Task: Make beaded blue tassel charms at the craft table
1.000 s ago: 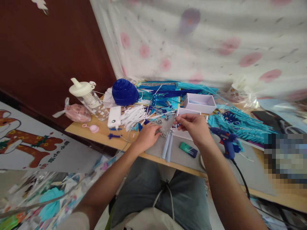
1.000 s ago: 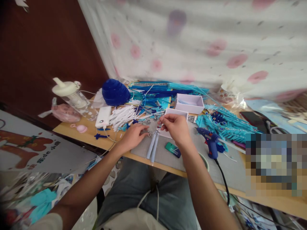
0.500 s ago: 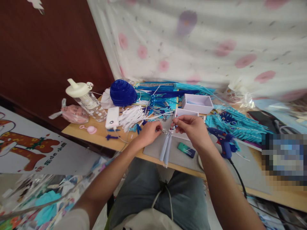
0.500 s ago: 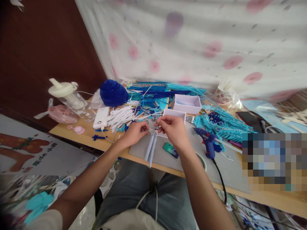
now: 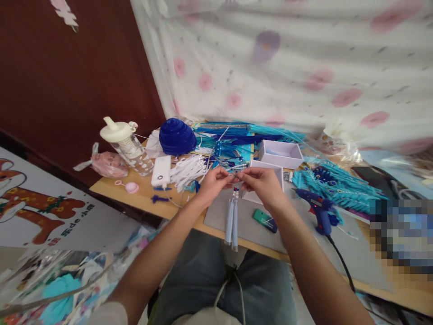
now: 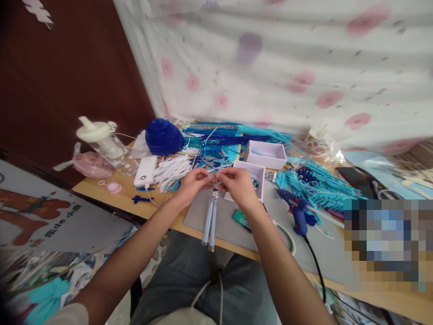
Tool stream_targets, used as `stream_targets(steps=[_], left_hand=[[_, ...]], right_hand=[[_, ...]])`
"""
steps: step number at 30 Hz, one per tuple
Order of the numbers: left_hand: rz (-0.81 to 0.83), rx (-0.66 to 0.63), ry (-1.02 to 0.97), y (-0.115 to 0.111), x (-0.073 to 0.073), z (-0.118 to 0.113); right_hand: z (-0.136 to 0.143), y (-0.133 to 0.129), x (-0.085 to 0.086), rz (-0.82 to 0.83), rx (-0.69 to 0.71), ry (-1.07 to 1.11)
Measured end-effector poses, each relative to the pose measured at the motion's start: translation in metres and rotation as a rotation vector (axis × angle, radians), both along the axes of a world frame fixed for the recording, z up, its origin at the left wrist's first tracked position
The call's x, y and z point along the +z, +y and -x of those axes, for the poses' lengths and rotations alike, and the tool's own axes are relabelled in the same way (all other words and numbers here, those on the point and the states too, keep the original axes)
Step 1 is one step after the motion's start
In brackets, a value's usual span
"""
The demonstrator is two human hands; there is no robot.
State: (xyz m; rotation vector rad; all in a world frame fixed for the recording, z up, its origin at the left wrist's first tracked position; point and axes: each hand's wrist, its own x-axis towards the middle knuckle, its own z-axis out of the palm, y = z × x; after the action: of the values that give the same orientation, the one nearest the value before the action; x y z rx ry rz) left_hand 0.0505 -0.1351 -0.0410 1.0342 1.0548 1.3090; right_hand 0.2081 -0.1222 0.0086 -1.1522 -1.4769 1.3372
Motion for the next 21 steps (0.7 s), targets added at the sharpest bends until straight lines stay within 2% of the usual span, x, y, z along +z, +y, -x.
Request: stream_targets(steps=[2,7,10,16,21], left_hand=[[0.075,-0.029,-0.096,-0.002,0.002,-0.004],[0.102,-0.029,-0.103,-0.006,0.003,-0.012],[0.101,-0.031,-0.139,-0.008,0.002,-0.014],[0.028,0.042,-0.162,-0.010,0.000,-0.019],[0.040,0.049,-0.192,-0.012,0.000,-0.024]], right_hand=[[0.002,0.003,0.000,-0.017,-0.011,-0.009],[0.002,0.010,0.001,-0.062,-0.017,-0.032],[0.001,0.010,0.001,-0.071,-0.030,-0.041],[0.001,0.009,0.002,-0.120,-0.048,-0.073],[-0.001,0.012,0.001,-0.144,-0.089,-0.085]])
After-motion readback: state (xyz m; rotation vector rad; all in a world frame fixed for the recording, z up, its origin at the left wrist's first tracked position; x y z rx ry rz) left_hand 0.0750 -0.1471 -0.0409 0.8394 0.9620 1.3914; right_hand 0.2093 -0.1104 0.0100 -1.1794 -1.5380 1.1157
